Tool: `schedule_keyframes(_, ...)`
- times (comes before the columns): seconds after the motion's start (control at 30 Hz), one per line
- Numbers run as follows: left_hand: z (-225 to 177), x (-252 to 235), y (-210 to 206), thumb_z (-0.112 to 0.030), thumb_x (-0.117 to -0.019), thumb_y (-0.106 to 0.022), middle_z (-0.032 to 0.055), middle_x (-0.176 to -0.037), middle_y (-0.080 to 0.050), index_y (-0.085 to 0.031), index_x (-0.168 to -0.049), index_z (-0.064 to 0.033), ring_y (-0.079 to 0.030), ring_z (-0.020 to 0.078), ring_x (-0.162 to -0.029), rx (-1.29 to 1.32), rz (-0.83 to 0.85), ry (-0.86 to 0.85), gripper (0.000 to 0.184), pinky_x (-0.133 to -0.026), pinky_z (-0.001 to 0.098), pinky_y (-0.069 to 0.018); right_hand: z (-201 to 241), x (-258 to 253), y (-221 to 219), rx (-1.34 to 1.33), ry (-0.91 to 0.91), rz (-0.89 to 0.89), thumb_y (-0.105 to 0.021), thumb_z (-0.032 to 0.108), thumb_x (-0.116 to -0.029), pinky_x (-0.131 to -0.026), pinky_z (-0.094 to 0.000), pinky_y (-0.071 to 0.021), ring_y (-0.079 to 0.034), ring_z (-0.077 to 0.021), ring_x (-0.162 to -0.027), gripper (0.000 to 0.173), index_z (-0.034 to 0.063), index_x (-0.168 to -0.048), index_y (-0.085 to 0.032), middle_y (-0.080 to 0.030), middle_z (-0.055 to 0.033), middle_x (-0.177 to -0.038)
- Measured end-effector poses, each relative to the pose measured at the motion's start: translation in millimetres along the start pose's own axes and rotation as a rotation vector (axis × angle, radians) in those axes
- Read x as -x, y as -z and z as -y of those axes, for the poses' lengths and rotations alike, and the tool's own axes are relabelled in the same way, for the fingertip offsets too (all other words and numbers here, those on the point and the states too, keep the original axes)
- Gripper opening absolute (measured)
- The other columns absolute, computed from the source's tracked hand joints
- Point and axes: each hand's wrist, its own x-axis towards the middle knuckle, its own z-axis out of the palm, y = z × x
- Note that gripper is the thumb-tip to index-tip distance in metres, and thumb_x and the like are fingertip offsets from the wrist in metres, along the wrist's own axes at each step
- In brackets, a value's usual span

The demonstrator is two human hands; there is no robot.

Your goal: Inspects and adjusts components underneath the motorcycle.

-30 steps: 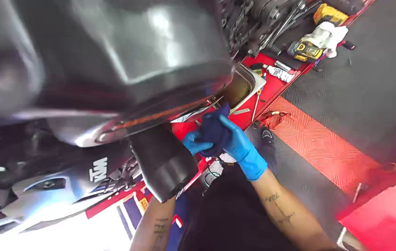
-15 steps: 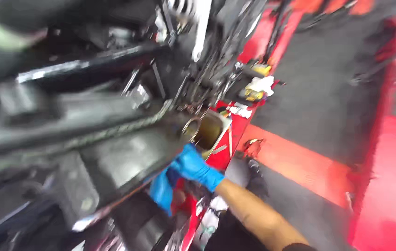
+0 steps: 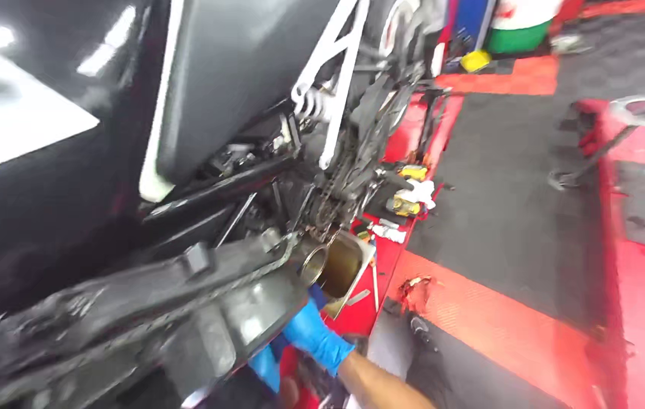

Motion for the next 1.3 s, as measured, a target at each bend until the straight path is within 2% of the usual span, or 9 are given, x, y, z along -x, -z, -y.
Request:
schedule_keyframes(0.07,21,-8,22,0.002,-0.1023,-0.047,0.0116,-0.097,-0.07,-0.057,-0.113,0.015,-0.069,0.0107,-0.085,-0.011,0.069,-0.043,0.02,-0.077,0.0267,-0.0594,12,4,5,-0.288,-0.093,0.062,-0.064,0.019,-0.0966,-0.095,-0.0497,-0.0543,-0.069,-0.0303,-0.105,0.036,-0.0054,-0.122,-0.067,-0.071,-0.0216,-0.11)
schedule_keyframes(0.13,28,-4,47,-0.008,-0.1069,-0.048,0.01,-0.132,-0.064,-0.053,-0.139,0.0037,-0.063,0.0129,-0.117,-0.212,0.145,0.111,0.035,-0.102,0.0321,-0.052,23,10,16,-0.715,-0.22,0.107,-0.06,0.01,-0.0973,-0.104,-0.0351,-0.0494,-0.062,-0.0177,-0.117,0.046,-0.0078,-0.139,-0.054,-0.065,-0.0192,-0.128)
schedule_keyframes(0.2,54,-21,50,-0.011,-0.1046,-0.053,0.0119,-0.132,-0.066,-0.059,-0.137,0.0011,-0.064,0.017,-0.12,-0.218,0.124,0.056,0.035,-0.104,0.0369,-0.054,23,5,11,-1.126,-0.312,0.068,-0.058,0.008,-0.0939,-0.097,-0.0265,-0.0532,-0.063,-0.006,-0.109,0.05,-0.0022,-0.142,-0.05,-0.065,-0.008,-0.124)
schedule_keyframes(0.27,61,-31,43,-0.006,-0.1029,-0.053,0.012,-0.125,-0.068,-0.061,-0.131,0.0031,-0.066,0.0162,-0.115,-0.22,0.091,0.0,0.031,-0.102,0.0355,-0.0552,18,-2,-1,-1.325,-0.385,0.039,-0.061,0.008,-0.0905,-0.094,-0.0298,-0.0558,-0.065,-0.0083,-0.107,0.053,0.0005,-0.142,-0.05,-0.067,-0.0072,-0.122)
schedule_keyframes(0.43,67,-28,50,-0.003,-0.102,-0.053,0.0105,-0.113,-0.072,-0.065,-0.122,0.005,-0.069,0.0138,-0.104,-0.311,0.085,-0.023,0.025,-0.095,0.0328,-0.0581,-2,4,-8,-1.12,-0.24,0.092,-0.058,0.002,-0.0909,-0.114,-0.0315,-0.0437,-0.054,-0.0159,-0.134,0.058,-0.0085,-0.146,-0.047,-0.054,-0.0203,-0.146)
schedule_keyframes(0.67,74,-8,54,-0.003,-0.0985,-0.058,0.0111,-0.12,-0.07,-0.061,-0.13,0.0055,-0.069,0.0128,-0.109,-0.521,0.07,-0.044,0.033,-0.096,0.0308,-0.0584,-9,22,1,-1.066,-0.295,0.056,-0.058,-0.003,-0.0882,-0.109,-0.0283,-0.0475,-0.058,-0.0137,-0.128,0.056,-0.0084,-0.143,-0.049,-0.059,-0.019,-0.14)
schedule_keyframes(0.77,68,-9,54,-0.009,-0.0975,-0.061,0.0157,-0.133,-0.064,-0.057,-0.136,0.006,-0.063,0.0132,-0.121,-0.798,-0.023,-0.226,0.042,-0.104,0.0304,-0.0527,1,7,-13,-0.931,-0.273,0.108,-0.057,0.001,-0.0896,-0.116,-0.0323,-0.0409,-0.053,-0.0199,-0.137,0.062,-0.0113,-0.149,-0.042,-0.053,-0.0255,-0.146)
schedule_keyframes(0.9,51,-14,49,-0.027,-0.0971,-0.059,0.0257,-0.149,-0.05,-0.048,-0.144,0.0093,-0.048,0.0292,-0.14,-1.126,0.083,-0.497,0.061,-0.116,0.0421,-0.0397,-14,8,-19,-0.948,-0.16,0.097,-0.054,-0.005,-0.0864,-0.114,-0.0321,-0.0437,-0.056,-0.019,-0.133,0.06,-0.0101,-0.146,-0.047,-0.059,-0.0232,-0.141)
schedule_keyframes(1.3,0,-49,-1,-0.017,-0.104,-0.048,0.0169,-0.161,-0.039,-0.032,-0.154,0.0082,-0.039,0.0208,-0.148,-0.561,0.333,-0.106,0.058,-0.121,0.0354,-0.0349,-17,7,-6,-1.192,-0.303,0.235,-0.056,-0.006,-0.0889,-0.11,-0.0272,-0.0459,-0.056,-0.0136,-0.129,0.061,-0.0097,-0.148,-0.041,-0.055,-0.0208,-0.143)
